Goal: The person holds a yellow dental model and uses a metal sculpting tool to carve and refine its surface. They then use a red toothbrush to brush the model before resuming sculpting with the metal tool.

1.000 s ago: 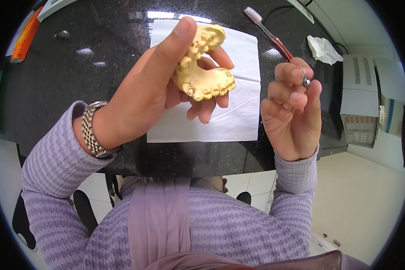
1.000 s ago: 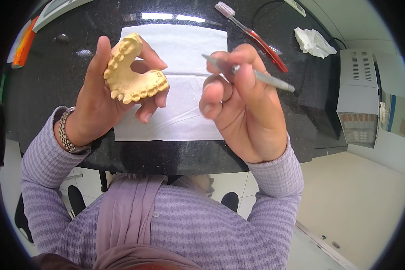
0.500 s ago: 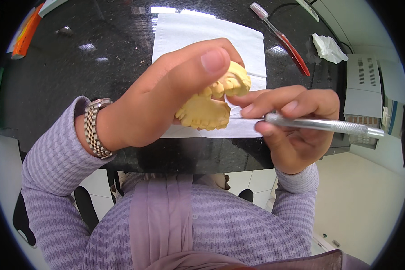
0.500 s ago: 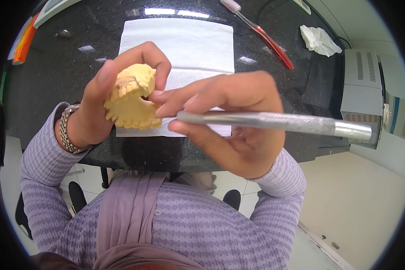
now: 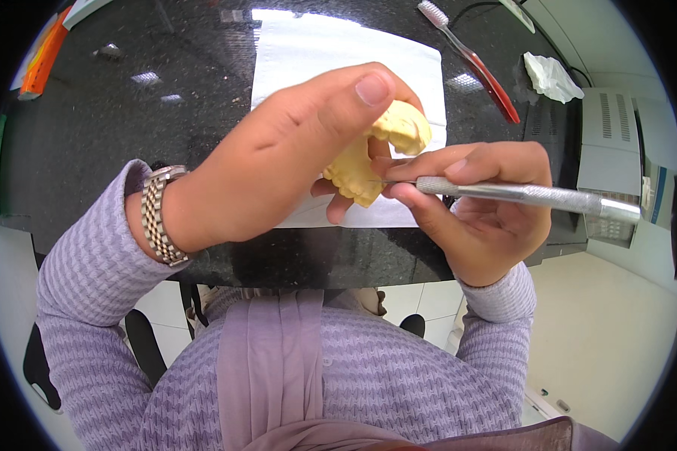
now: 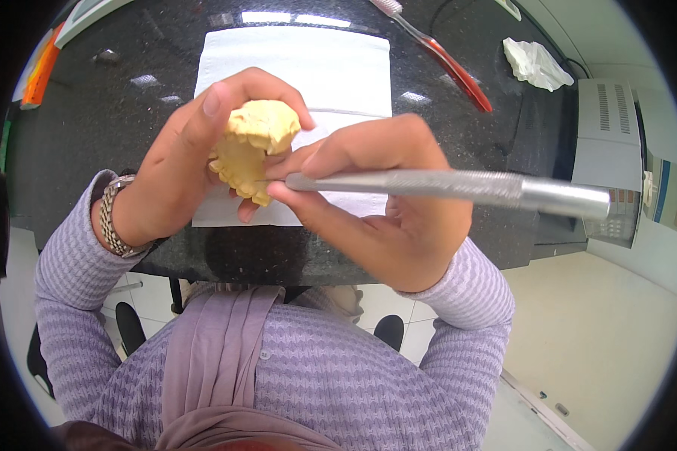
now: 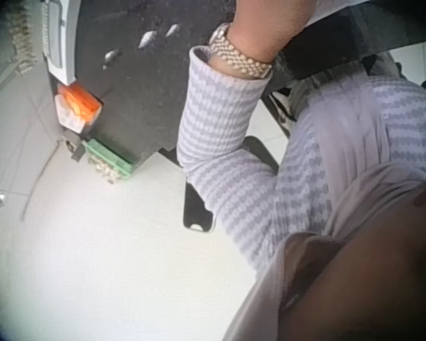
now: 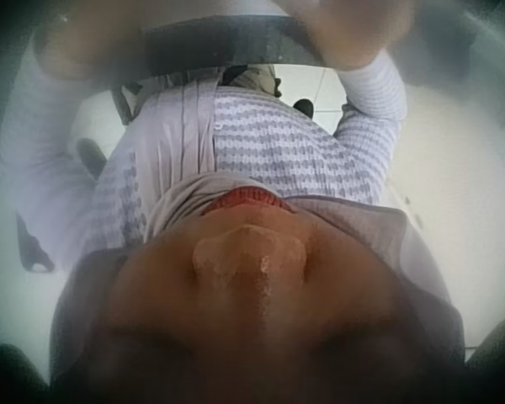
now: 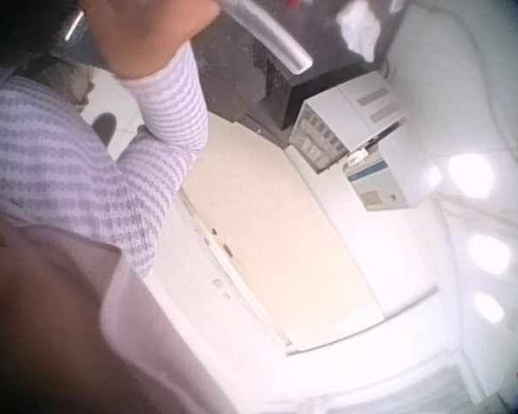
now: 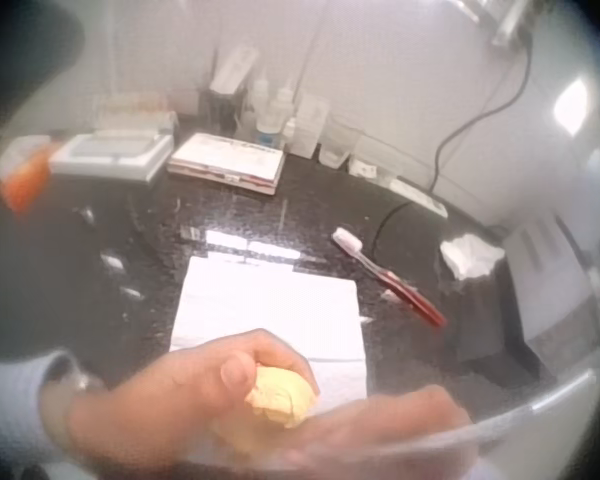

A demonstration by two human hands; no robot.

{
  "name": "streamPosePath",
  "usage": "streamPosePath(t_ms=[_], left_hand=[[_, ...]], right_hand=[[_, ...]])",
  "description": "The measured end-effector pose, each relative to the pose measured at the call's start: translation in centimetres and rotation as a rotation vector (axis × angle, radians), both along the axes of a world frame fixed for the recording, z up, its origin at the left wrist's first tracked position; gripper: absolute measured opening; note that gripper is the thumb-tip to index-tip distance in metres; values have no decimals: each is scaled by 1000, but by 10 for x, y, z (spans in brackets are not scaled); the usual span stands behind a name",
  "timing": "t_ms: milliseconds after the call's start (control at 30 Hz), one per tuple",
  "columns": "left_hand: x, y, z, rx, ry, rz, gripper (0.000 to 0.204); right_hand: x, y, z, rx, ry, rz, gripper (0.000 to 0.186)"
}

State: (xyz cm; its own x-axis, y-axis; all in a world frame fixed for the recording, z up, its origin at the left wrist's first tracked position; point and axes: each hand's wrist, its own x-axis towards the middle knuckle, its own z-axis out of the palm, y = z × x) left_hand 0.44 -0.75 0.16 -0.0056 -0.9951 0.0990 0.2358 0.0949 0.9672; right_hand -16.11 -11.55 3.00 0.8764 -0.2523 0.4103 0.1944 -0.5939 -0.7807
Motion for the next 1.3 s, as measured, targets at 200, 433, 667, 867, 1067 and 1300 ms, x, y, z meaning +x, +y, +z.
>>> streamPosePath(t_ms=[200,433,667,867,1067,1300], left_hand=[[2,-1,-4,-40,-123,-89,62],[3,-1,-9,-135,-269,-36,60],[1,-1,-7,-151,-312,-10,60],[-2,-2,-10,-191,-321,42,60],[-5,1,-8,-184,-326,66,60],[-7,0,-10,-192,-296,103,62]], right_hand=[[-7,12,4,-32,27,-87,41],[-7,19,8,-161,72,-111,38],[-9,16,6,-145,111,-76,35],[-9,17,9,-255,120,-91,34],[-6,19,21,-350,250,-54,34],[-7,21,19,-298,228,-66,32]])
